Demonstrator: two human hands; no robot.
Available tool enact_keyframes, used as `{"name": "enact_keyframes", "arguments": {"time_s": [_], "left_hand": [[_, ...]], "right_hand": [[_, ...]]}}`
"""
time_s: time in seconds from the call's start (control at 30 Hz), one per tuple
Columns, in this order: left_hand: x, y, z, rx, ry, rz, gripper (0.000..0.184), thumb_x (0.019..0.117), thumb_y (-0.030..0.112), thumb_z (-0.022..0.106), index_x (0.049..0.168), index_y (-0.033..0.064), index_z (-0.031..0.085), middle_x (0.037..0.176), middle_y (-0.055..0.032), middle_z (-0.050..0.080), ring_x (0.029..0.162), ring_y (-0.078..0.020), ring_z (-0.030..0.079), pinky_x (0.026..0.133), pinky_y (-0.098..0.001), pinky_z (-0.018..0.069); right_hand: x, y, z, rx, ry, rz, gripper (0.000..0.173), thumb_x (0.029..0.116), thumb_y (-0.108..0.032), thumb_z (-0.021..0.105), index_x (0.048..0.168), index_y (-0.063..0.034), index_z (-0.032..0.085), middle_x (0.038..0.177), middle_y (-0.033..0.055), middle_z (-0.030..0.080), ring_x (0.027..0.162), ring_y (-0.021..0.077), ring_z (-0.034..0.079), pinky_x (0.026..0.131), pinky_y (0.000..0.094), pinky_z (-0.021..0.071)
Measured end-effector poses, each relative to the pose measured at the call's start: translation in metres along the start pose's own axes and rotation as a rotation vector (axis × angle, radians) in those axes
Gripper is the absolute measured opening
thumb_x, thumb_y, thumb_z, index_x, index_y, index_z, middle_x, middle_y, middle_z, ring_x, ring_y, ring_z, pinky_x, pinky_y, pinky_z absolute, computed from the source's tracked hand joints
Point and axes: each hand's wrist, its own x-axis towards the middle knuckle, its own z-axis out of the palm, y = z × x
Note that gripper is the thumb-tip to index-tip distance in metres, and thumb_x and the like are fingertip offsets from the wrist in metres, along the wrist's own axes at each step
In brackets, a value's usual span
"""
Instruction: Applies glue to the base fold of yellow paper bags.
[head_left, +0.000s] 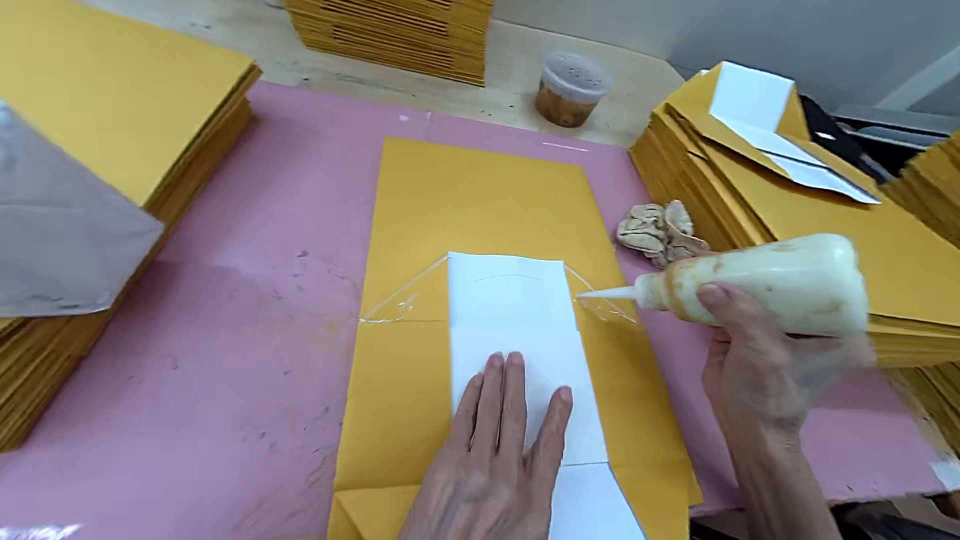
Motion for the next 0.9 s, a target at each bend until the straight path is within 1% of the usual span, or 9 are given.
{"name": "enact_keyframes", "arguments": {"time_s": [0.13,0.23,0.3,0.37,0.43,0.5,0.7,0.83,0.9], "left_hand": [[-0.036,0.0,-0.032,-0.089,-0.153,-0.175,0.054,0.1054,0.029,0.049,0.147,-0.006,0.049,0.141,-0.039,0.051,0.132,-0.0531,0.053,0.111,-0.0566,0.0412],[-0.047,0.001,-0.027,-0.104,-0.131,-0.248,0.064,0.1043,0.037,0.049,0.146,-0.0105,0.046,0.144,-0.0373,0.05,0.134,-0.0524,0.051,0.113,-0.0605,0.0362],[-0.049,0.006,-0.018,-0.125,-0.084,-0.289,0.064,0.1035,0.037,0.05,0.146,-0.0115,0.046,0.145,-0.0373,0.049,0.135,-0.0524,0.049,0.114,-0.0629,0.0331],[-0.051,0.01,-0.009,-0.122,-0.041,-0.308,0.064,0.1033,0.037,0.05,0.145,-0.0108,0.047,0.145,-0.0369,0.049,0.136,-0.0525,0.048,0.115,-0.0637,0.0304],[-0.054,0.01,-0.004,-0.123,-0.01,-0.315,0.063,0.1036,0.037,0.048,0.146,-0.0104,0.047,0.146,-0.0354,0.049,0.138,-0.0509,0.047,0.116,-0.0622,0.0281],[-0.056,0.01,0.0,-0.138,0.01,-0.318,0.061,0.1041,0.035,0.048,0.145,-0.0107,0.047,0.147,-0.0345,0.049,0.139,-0.0495,0.046,0.117,-0.0605,0.0265],[-0.058,0.009,0.005,-0.147,0.072,-0.32,0.052,0.1068,0.026,0.042,0.145,-0.0097,0.048,0.146,-0.0326,0.051,0.14,-0.046,0.046,0.118,-0.0589,0.0244],[-0.06,0.01,0.006,-0.193,0.114,-0.321,0.047,0.1041,0.013,0.045,0.146,-0.0082,0.047,0.145,-0.0343,0.051,0.141,-0.0476,0.045,0.119,-0.0592,0.0242],[-0.061,0.011,0.007,-0.217,0.14,-0.315,0.047,0.1035,0.008,0.043,0.148,-0.0066,0.044,0.146,-0.0351,0.049,0.142,-0.0472,0.044,0.12,-0.0594,0.0221]], "right_hand": [[0.006,-0.003,0.002,0.102,-0.095,-0.003,0.062,0.0783,-0.033,0.085,0.124,-0.0116,0.049,0.113,0.0018,0.072,0.107,0.0227,0.072,0.09,0.0417,0.0621],[0.006,-0.012,0.02,0.247,-0.163,0.152,0.065,0.0823,-0.039,0.081,0.128,-0.0125,0.043,0.117,0.0059,0.07,0.108,0.0251,0.071,0.09,0.0403,0.0617],[0.003,-0.025,0.043,0.342,-0.243,0.274,0.062,0.0829,-0.034,0.083,0.129,-0.0149,0.045,0.116,0.0047,0.07,0.106,0.0237,0.072,0.087,0.0389,0.0632],[0.001,-0.035,0.068,0.355,-0.334,0.361,0.053,0.0835,-0.027,0.083,0.125,-0.0169,0.05,0.109,0.0003,0.073,0.096,0.0192,0.075,0.079,0.0353,0.0658],[0.002,-0.035,0.093,0.34,-0.381,0.439,0.038,0.0836,-0.014,0.077,0.114,-0.0145,0.054,0.096,-0.0018,0.075,0.083,0.0156,0.076,0.07,0.0332,0.0669],[0.007,-0.031,0.113,0.305,-0.39,0.544,0.028,0.0863,-0.009,0.073,0.109,-0.0112,0.057,0.088,-0.0013,0.074,0.075,0.0141,0.075,0.067,0.0322,0.0665],[0.031,-0.017,0.134,0.246,-0.274,0.586,0.033,0.0904,-0.011,0.075,0.115,-0.0085,0.054,0.09,0.0016,0.073,0.075,0.016,0.076,0.066,0.0326,0.0666],[0.037,-0.032,0.109,0.305,-0.253,0.616,0.027,0.1005,-0.02,0.064,0.122,-0.0128,0.05,0.097,0.001,0.072,0.083,0.0169,0.076,0.073,0.0347,0.0663],[0.034,-0.036,0.084,0.277,-0.306,0.575,0.022,0.1013,-0.026,0.061,0.119,-0.0163,0.052,0.098,-0.0013,0.073,0.086,0.0157,0.075,0.075,0.034,0.0656]]}}
